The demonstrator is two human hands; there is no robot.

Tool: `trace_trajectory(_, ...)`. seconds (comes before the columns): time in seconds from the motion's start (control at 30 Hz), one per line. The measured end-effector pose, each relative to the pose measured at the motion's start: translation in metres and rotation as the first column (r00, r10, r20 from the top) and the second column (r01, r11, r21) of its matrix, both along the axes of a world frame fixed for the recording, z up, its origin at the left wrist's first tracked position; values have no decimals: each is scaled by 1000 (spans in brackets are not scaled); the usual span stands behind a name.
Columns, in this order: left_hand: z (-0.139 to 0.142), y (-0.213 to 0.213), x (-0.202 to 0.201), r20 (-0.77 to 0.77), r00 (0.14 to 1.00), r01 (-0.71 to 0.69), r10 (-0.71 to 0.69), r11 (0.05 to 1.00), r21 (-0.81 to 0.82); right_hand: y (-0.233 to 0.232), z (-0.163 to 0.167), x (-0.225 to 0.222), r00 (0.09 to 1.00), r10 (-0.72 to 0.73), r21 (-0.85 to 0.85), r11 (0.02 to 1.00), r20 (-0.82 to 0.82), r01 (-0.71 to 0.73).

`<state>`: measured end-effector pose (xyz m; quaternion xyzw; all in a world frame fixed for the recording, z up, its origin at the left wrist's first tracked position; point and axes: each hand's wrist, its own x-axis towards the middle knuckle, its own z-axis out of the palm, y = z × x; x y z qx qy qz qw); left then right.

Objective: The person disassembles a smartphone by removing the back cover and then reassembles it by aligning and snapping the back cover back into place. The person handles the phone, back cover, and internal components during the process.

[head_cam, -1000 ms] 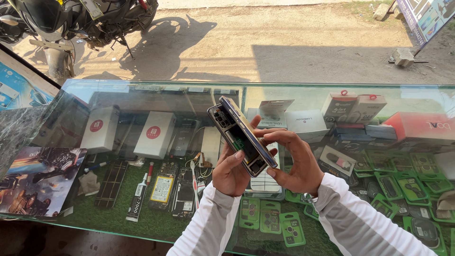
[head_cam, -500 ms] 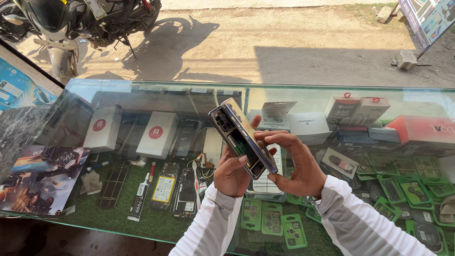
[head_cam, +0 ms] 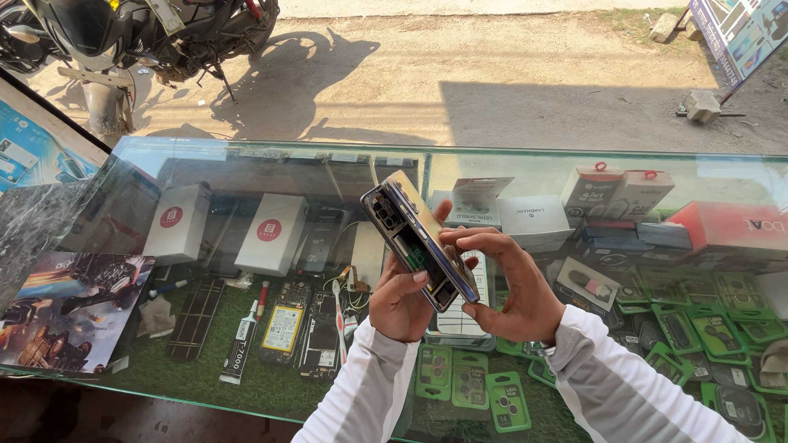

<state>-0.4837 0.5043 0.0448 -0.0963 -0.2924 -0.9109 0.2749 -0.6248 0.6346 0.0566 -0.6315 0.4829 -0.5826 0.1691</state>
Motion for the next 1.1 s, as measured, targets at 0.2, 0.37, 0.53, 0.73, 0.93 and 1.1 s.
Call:
trace_trajectory(0.2,1,1,-3,-3,1000,4,-4,1000,5,0,1,-3,1000,13,-27,1000,-21,-14)
trace_trajectory(0.37,1,1,-2,14,1000,0,1,1000,-9,0,1,-3,1000,8,-13,1000,-14,-8)
trace_trajectory(0.53,0,1,-2,19,1000,-3,3,1000,-14,1,3,-2,1000,14,-6,1000,-2,-14)
trace_trajectory(0.73,-1,3,-2,101,990,-88,96,993,-84,0,4,-2,1000,20,-8,1000,-17,-20)
trace_trajectory(0.93,1,3,-5,194,842,-357,504,789,-499,-3,-2,-5,999,18,96,995,-44,-14)
trace_trajectory(1.1,6,9,-4,122,715,-416,689,558,-718,-6,-12,-9,983,-78,43,996,166,72)
